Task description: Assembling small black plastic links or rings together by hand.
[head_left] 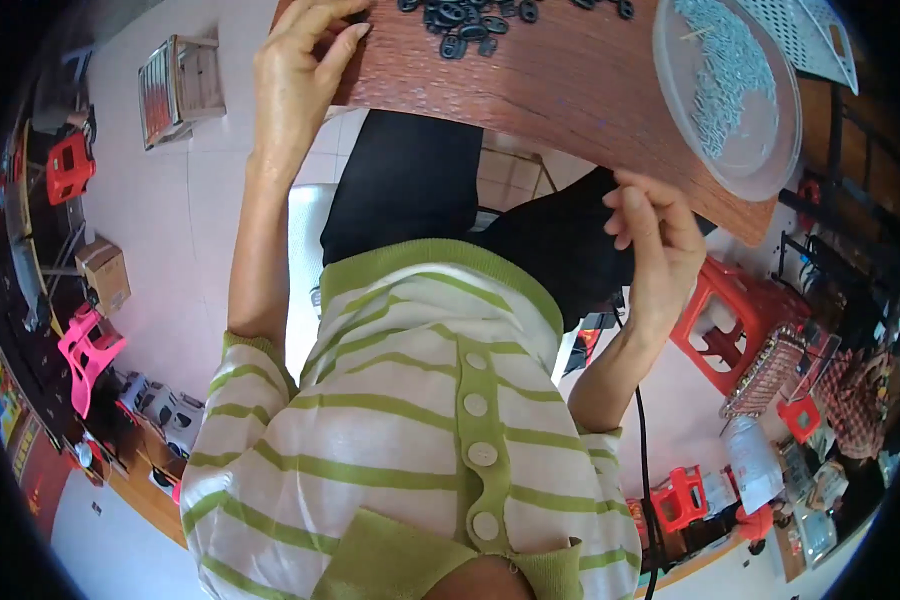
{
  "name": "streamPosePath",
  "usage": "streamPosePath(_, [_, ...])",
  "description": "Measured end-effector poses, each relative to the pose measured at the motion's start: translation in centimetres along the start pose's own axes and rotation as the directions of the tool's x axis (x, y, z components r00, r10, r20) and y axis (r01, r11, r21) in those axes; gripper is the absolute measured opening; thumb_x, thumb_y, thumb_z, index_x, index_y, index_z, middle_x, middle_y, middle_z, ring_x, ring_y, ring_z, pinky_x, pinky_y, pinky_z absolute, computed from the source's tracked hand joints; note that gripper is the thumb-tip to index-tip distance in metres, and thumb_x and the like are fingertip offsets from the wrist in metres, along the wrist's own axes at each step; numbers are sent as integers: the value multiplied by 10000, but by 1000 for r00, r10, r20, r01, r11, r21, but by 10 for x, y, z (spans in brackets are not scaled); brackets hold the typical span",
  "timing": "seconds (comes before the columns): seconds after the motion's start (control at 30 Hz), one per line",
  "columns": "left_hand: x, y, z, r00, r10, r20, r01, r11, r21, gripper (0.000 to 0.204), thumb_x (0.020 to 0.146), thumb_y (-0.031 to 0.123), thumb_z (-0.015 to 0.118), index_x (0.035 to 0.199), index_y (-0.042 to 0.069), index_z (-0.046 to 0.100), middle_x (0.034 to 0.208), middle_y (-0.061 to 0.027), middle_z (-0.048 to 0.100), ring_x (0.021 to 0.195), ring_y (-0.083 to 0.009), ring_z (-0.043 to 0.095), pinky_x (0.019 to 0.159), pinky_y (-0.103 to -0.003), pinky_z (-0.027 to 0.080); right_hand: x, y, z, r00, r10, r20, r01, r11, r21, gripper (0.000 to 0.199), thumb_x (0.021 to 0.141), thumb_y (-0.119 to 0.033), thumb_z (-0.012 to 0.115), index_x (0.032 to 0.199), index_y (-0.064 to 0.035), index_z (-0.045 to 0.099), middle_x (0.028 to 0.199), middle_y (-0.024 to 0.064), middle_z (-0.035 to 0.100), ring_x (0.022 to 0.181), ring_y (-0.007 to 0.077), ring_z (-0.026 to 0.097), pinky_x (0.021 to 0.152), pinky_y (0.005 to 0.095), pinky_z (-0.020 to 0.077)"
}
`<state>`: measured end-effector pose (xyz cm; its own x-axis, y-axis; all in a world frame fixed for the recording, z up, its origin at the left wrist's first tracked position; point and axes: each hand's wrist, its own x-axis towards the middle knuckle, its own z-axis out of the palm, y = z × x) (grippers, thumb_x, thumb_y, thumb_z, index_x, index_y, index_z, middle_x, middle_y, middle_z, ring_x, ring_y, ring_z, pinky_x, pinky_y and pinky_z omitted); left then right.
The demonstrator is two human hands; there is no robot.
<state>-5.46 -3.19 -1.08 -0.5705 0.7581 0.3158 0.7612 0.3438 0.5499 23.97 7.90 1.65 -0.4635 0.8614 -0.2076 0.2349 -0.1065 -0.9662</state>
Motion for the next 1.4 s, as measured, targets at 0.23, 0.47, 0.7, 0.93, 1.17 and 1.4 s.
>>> streamPosePath(0.23, [-27,10,1,972,145,-182,-173,974,-149,168,870,45,638,1028,31,693,962,-86,667,886,-166,627,780,-258,480,-40,34,-20,991,113,-66,-112,994,18,161,903,-147,634,1013,-40,683,818,15,666,674,50,570,573,169,413])
streamPosePath(0.47, [-51,62,11,967,251,-52,-255,958,-131,138,860,7,633,982,9,696,895,-92,675,814,-162,629,736,-260,484,-64,71,-47,935,130,-330,-65,978,200,148,898,-164,642,948,-30,681,792,15,658,661,49,562,569,174,425])
streamPosePath(0.7, [-56,99,23,797,571,197,-535,818,-210,201,786,-121,613,963,-41,665,829,-145,661,754,-260,623,717,-333,498,-61,109,-42,944,57,-326,24,971,239,102,875,-112,655,843,-15,662,703,8,623,618,55,533,569,211,435])
streamPosePath(0.93, [-51,129,63,520,746,415,-597,665,-448,208,764,-57,647,971,-32,654,881,-145,658,765,-291,619,698,-369,500,-51,153,-43,912,233,-337,-64,893,445,260,941,-243,575,860,-9,653,724,-8,601,635,36,528,552,191,426])
streamPosePath(1.17, [-69,126,57,397,601,693,-511,772,-377,246,713,-46,693,954,-1,664,948,-136,636,824,-289,618,719,-370,512,-21,223,-47,930,5,-368,-76,981,-176,133,882,-162,616,908,-34,645,780,143,618,645,289,614,593,350,485])
streamPosePath(1.4, [-35,167,72,418,830,369,-832,513,-210,277,740,88,735,1009,120,677,1038,-106,603,836,-278,588,680,-386,499,49,338,-57,961,169,218,-77,922,-378,236,868,-218,602,1040,-57,619,1011,177,598,935,356,597,801,424,477])
